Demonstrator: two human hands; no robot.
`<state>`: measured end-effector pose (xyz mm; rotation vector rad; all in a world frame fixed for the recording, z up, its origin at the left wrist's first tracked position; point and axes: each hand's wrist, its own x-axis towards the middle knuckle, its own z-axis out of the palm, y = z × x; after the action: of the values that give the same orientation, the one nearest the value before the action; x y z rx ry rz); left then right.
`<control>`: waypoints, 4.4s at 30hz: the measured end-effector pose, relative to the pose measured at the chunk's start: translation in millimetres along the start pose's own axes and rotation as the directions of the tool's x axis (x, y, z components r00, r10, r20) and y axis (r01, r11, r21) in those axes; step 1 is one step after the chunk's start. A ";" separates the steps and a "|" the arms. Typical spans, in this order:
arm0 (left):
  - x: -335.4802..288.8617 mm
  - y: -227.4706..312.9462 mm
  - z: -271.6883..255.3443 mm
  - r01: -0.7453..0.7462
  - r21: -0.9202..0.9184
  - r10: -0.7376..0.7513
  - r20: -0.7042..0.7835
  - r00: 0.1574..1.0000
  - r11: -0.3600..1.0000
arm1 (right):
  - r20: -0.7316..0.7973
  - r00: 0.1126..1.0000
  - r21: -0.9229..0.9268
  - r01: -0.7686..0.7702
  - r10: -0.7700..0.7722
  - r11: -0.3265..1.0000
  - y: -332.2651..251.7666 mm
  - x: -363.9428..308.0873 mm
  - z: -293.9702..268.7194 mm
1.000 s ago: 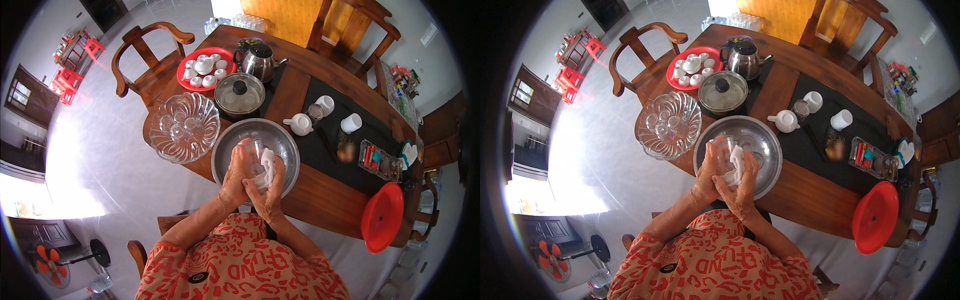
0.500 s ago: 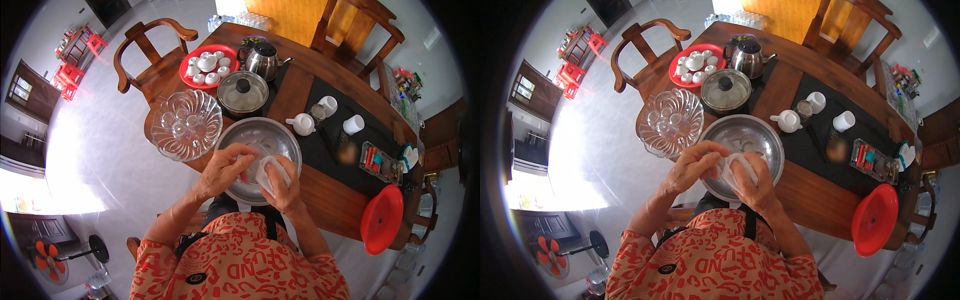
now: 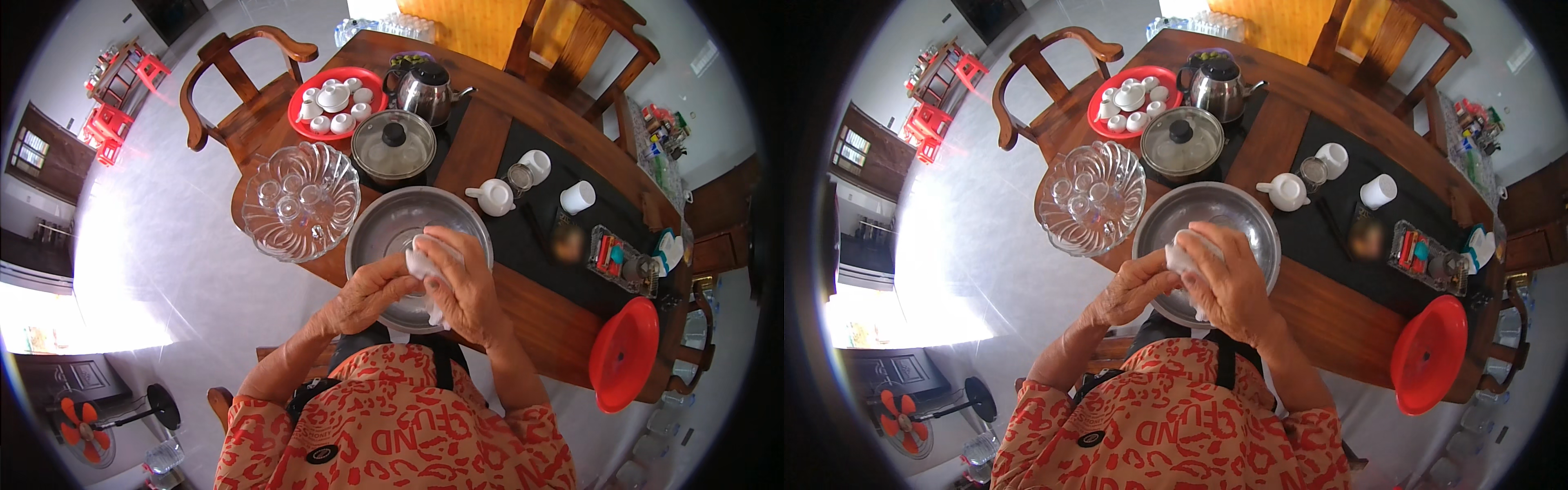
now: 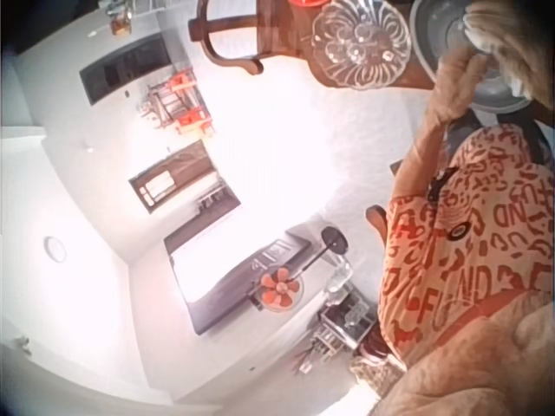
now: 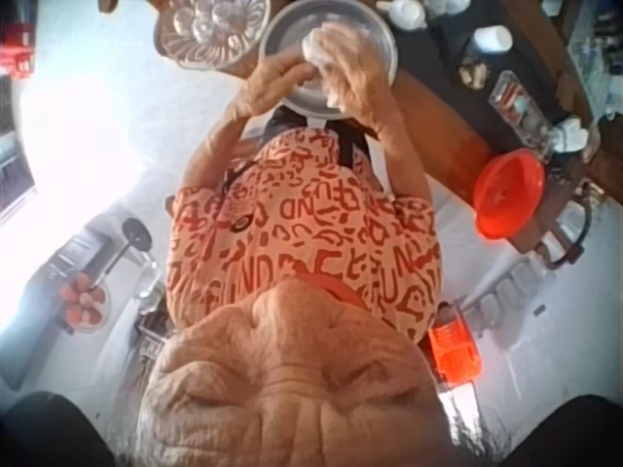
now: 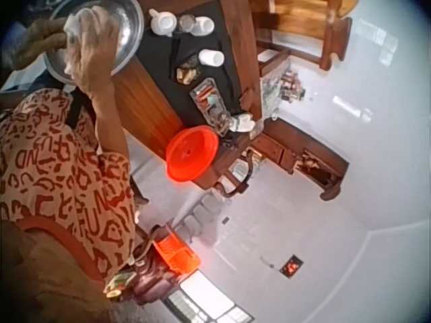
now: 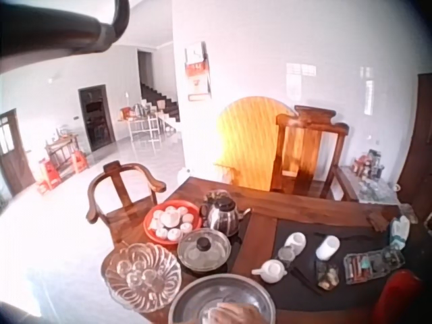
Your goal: The person wipes small clear glasses with a white cloth, one at a time, over a metal bowl on a wooden table. After wiping each glass, they place it into a clear glass bowl. The process is repeated for multiple glasses throughout the clip.
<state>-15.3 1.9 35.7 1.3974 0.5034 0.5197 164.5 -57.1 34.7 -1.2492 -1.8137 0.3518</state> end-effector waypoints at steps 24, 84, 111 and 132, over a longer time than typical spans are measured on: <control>-0.6 -32.6 -9.3 -0.127 -0.110 0.109 -0.156 0.982 0.986 | 0.074 0.993 0.293 -0.111 0.093 0.950 6.0 -3.4 -3.0; -39.8 -61.7 -26.4 -0.020 -0.285 -0.027 -0.161 0.987 0.958 | 0.014 0.872 0.583 -0.405 0.490 0.705 -11.7 -3.3 0.3; -32.4 -43.2 -5.4 -0.024 -0.033 0.020 -0.121 0.992 0.999 | 0.119 0.991 0.050 0.059 -0.065 0.997 -8.3 0.0 20.1; -24.8 -3.3 -10.0 0.154 -0.188 -0.152 0.024 0.988 0.970 | 0.066 0.996 0.206 -0.078 0.066 0.975 0.0 -18.8 4.9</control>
<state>-40.8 -5.9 31.9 1.1688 0.5357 0.4245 162.7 -72.0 22.4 -1.1701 -1.7340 0.6096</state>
